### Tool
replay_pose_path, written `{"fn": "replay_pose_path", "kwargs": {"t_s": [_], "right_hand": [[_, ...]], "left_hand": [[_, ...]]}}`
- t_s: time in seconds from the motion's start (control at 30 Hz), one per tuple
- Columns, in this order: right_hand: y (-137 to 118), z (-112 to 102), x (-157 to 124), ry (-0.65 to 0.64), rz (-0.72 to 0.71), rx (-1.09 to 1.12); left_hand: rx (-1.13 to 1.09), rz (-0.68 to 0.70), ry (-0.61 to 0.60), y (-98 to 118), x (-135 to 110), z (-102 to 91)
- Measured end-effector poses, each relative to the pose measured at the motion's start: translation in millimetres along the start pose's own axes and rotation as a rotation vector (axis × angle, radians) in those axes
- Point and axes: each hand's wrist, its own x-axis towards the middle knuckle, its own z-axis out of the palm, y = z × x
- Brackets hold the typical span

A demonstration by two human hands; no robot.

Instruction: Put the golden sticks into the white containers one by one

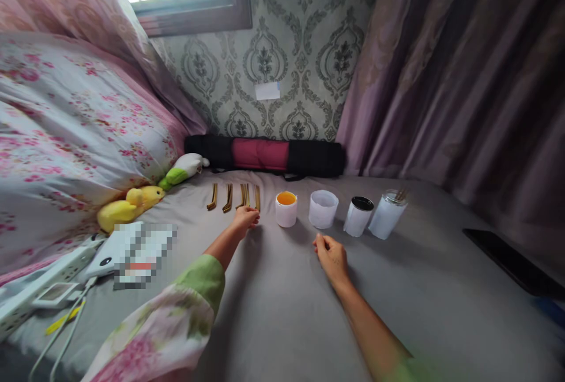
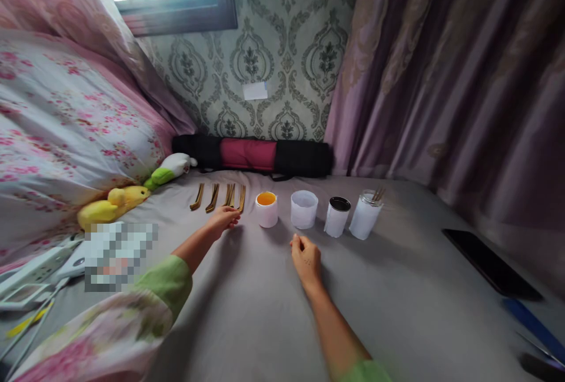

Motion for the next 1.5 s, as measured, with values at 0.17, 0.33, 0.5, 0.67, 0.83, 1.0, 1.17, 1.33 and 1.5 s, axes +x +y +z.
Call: {"fn": "replay_pose_path", "kwargs": {"t_s": [0.17,0.33,0.5,0.67,0.83,1.0,1.17,1.33,1.5], "right_hand": [[2,0,0,0.006,-0.012,-0.009],[2,1,0,0.0,-0.006,-0.007],[2,1,0,0.009,-0.016,-0.005],[1,1,0,0.018,-0.023,0.017],[0,0,0,0.004,-0.015,0.014],[-2,-1,-1,-0.003,-0.01,0.023],[-2,-1,-1,0.003,-0.009,0.036],[1,0,-1,0.014,-0.018,0.037],[0,0,-1,0.024,-0.018,0.046]], "left_hand": [[0.289,0.103,0.103,4,13,-8.0],[0.545,0.228,0.147,7,23,-14.5],[0.717,0.329,0.135,9,29,-12.1],[0.818,0.374,0.13,9,34,-7.8],[0.888,0.397,0.128,8,37,-5.0],[0.941,0.409,0.13,4,41,-2.2],[0.985,0.407,0.135,-4,46,0.2],[1.004,0.422,0.134,-7,45,-0.2],[1.006,0.437,0.135,-6,42,-0.6]]}}
